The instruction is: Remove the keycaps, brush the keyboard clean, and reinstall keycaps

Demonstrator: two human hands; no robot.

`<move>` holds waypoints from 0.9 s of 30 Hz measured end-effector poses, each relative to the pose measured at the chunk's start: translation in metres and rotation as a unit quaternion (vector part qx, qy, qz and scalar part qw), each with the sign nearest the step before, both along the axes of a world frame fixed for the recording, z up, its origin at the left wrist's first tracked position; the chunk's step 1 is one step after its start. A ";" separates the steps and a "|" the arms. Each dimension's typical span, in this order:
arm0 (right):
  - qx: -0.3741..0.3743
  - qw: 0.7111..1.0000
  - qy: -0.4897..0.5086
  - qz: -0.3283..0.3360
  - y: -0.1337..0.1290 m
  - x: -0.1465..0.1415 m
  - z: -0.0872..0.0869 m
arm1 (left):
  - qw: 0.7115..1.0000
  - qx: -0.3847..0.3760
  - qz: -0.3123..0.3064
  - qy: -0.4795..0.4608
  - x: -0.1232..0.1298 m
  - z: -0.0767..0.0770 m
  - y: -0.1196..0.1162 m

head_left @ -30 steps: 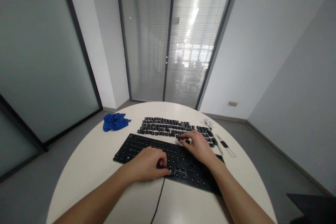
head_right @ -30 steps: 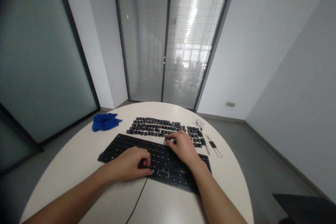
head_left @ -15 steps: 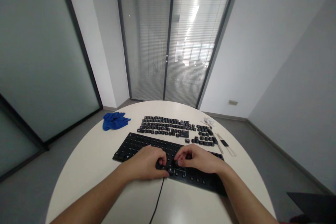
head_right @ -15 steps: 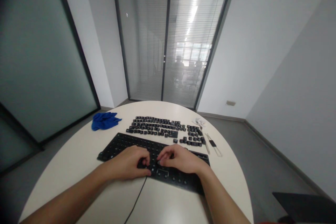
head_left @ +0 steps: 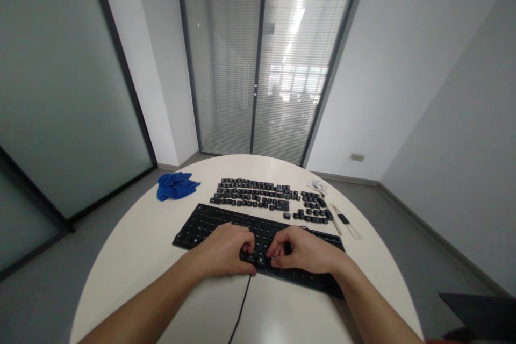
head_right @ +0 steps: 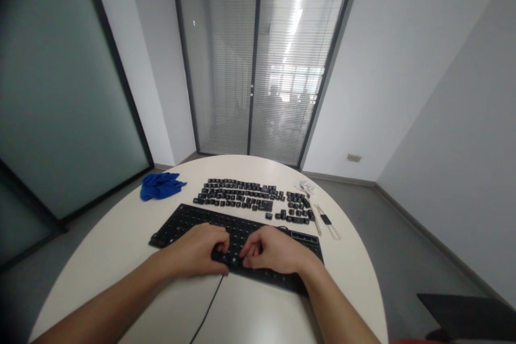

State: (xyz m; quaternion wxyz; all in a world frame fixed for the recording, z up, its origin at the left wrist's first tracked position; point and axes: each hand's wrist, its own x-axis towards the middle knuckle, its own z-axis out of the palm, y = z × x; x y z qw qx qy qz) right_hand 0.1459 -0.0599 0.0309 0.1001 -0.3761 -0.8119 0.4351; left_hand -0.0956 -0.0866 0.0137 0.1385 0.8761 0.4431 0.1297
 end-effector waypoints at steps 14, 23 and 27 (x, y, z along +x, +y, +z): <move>0.077 0.996 -0.047 0.007 -0.008 -0.006 0.008 | 1.000 0.003 -0.008 -0.001 0.000 0.000 0.000; 0.124 0.990 -0.073 0.010 -0.011 -0.008 0.006 | 1.000 0.004 -0.012 0.002 0.000 0.001 0.000; 0.101 0.992 -0.077 -0.004 -0.011 -0.008 0.007 | 1.000 0.003 -0.007 0.007 0.000 0.002 -0.001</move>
